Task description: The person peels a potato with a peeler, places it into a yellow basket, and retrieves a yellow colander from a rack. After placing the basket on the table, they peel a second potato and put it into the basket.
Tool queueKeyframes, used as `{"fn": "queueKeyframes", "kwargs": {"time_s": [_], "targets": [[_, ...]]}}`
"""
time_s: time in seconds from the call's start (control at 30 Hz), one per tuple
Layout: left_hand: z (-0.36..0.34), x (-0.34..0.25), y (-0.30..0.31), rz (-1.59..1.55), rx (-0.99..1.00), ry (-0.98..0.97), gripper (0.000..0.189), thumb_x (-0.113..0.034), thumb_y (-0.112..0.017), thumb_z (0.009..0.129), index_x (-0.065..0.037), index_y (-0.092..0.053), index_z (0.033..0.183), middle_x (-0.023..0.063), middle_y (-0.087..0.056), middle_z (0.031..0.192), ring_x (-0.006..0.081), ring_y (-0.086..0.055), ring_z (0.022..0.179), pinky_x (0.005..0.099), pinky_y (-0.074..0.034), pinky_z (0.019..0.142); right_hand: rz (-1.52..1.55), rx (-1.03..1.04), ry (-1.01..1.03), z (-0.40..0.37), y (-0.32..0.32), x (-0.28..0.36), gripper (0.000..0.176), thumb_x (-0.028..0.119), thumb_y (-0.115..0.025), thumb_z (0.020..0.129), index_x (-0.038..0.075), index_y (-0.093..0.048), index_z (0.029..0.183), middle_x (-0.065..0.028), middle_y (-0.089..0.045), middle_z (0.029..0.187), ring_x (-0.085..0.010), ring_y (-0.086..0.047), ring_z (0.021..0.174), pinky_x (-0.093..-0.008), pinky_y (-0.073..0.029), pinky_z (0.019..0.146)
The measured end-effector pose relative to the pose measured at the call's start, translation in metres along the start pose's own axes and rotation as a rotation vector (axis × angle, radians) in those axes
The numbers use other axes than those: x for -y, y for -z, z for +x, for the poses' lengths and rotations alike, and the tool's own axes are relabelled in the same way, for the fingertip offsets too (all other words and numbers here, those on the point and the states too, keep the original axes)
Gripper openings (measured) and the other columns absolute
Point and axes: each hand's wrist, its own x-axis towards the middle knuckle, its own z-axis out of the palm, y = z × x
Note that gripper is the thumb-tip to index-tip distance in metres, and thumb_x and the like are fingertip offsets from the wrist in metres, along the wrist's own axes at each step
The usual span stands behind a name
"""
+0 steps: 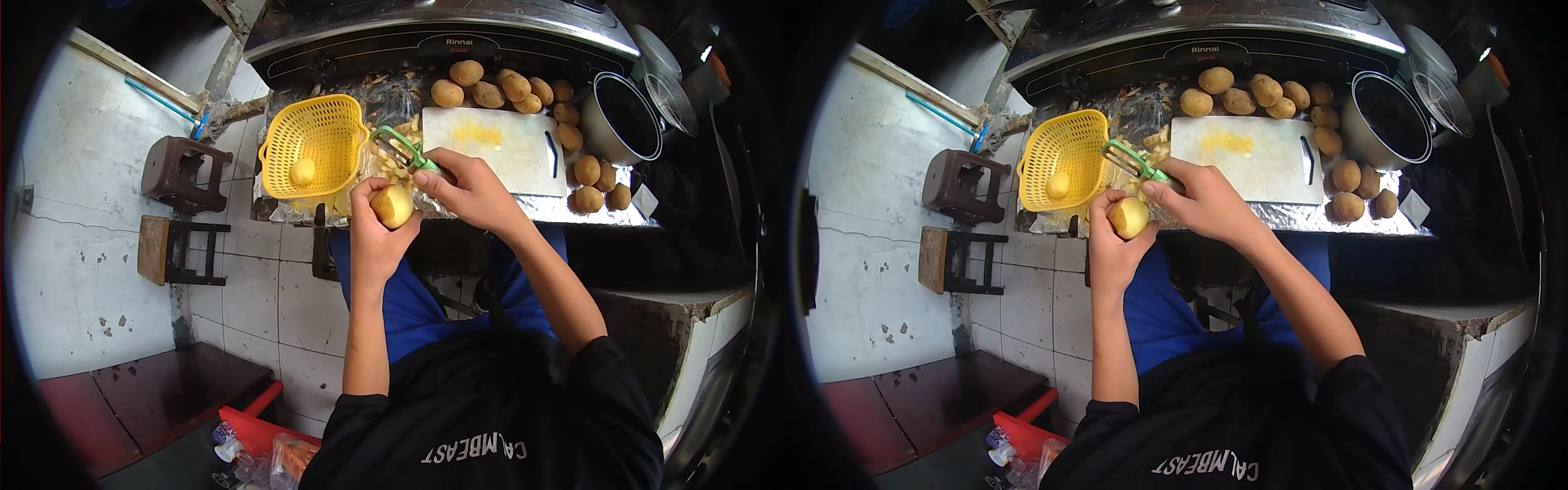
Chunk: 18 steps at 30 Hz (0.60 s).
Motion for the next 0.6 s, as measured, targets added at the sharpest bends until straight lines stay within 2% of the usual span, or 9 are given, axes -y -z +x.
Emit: {"fn": "queueKeyframes", "kwargs": {"time_s": [0.03,0.1,0.17,0.23,0.27,0.33,0.4,0.43,0.6], "targets": [[-0.001,-0.003,0.000,-0.002,0.000,0.006,0.048,-0.003,-0.075,0.077,0.000,-0.050,0.118,0.0128,-0.060,0.108,0.0202,-0.060,0.098,0.0328,-0.049,0.088,-0.001,0.002,-0.006,-0.006,-0.003,-0.002,0.045,0.035,-0.068,0.093,-0.004,-0.063,0.115,-0.0036,-0.060,0.072,-0.0095,-0.053,0.066,-0.0291,-0.045,0.060],[-0.005,-0.013,0.002,0.112,0.057,0.015,0.048,-0.004,-0.078,0.076,0.000,-0.049,0.115,0.0141,-0.059,0.108,0.0205,-0.060,0.101,0.0337,-0.050,0.088,-0.063,-0.040,0.127,-0.016,-0.009,-0.005,0.061,0.042,-0.077,0.081,-0.005,-0.063,0.118,-0.0210,-0.068,0.086,-0.0262,-0.066,0.076,-0.0356,-0.052,0.071],[-0.006,-0.014,0.005,0.267,0.092,-0.060,0.054,-0.006,-0.080,0.076,0.000,-0.049,0.120,0.0155,-0.060,0.111,0.0221,-0.060,0.103,0.0347,-0.050,0.088,-0.016,0.017,0.070,-0.024,-0.011,-0.002,0.070,0.043,-0.082,0.075,-0.006,-0.061,0.120,-0.0202,-0.067,0.090,-0.0248,-0.066,0.079,-0.0343,-0.053,0.075],[-0.007,-0.020,0.004,0.380,0.099,-0.242,0.061,-0.006,-0.081,0.075,0.000,-0.050,0.127,0.0169,-0.060,0.116,0.0228,-0.064,0.097,0.0339,-0.052,0.083,0.211,-0.019,0.068,-0.029,-0.021,-0.011,0.064,0.040,-0.081,0.078,-0.006,-0.061,0.118,-0.0145,-0.068,0.092,-0.0224,-0.065,0.080,-0.0363,-0.053,0.077],[-0.009,-0.026,0.000,0.382,0.099,-0.248,0.061,-0.006,-0.081,0.075,0.000,-0.050,0.127,0.0169,-0.060,0.116,0.0228,-0.064,0.097,0.0339,-0.052,0.083,0.439,-0.061,0.127,-0.032,-0.028,-0.013,0.058,0.037,-0.080,0.081,-0.005,-0.061,0.116,-0.0075,-0.066,0.090,-0.0151,-0.061,0.072,-0.0314,-0.051,0.066],[-0.020,-0.036,-0.009,-0.214,0.025,-0.006,0.064,-0.006,-0.080,0.076,-0.001,-0.051,0.132,0.0177,-0.062,0.117,0.0217,-0.066,0.093,0.0328,-0.053,0.078,0.641,0.002,-0.007,-0.041,-0.024,-0.009,0.057,0.037,-0.079,0.082,-0.004,-0.060,0.116,-0.0050,-0.065,0.088,-0.0108,-0.057,0.068,-0.0271,-0.047,0.060],[-0.027,-0.034,-0.006,-0.046,0.064,-0.067,0.064,-0.006,-0.079,0.077,0.000,-0.050,0.133,0.0183,-0.063,0.116,0.0211,-0.067,0.094,0.0320,-0.054,0.077,0.899,0.008,-0.116,-0.050,-0.028,-0.001,0.053,0.034,-0.078,0.084,-0.001,-0.058,0.118,-0.0014,-0.060,0.082,-0.0010,-0.047,0.062,-0.0171,-0.034,0.050],[-0.028,-0.034,-0.006,0.119,0.099,-0.128,0.064,-0.005,-0.079,0.078,0.000,-0.049,0.134,0.0188,-0.065,0.115,0.0205,-0.068,0.095,0.0313,-0.054,0.076,0.898,0.005,-0.109,-0.052,-0.028,0.003,0.053,0.034,-0.078,0.084,-0.001,-0.058,0.118,-0.0014,-0.060,0.082,-0.0010,-0.047,0.062,-0.0171,-0.034,0.050],[-0.037,-0.031,-0.008,-0.065,-0.003,-0.151,0.057,-0.003,-0.076,0.083,0.004,-0.047,0.131,0.0144,-0.066,0.109,0.0170,-0.066,0.090,0.0290,-0.055,0.080,0.383,-0.045,-0.016,-0.066,-0.024,0.014,0.041,0.028,-0.069,0.092,-0.004,-0.060,0.117,-0.0100,-0.065,0.082,-0.0185,-0.060,0.066,-0.0325,-0.048,0.062]]}}
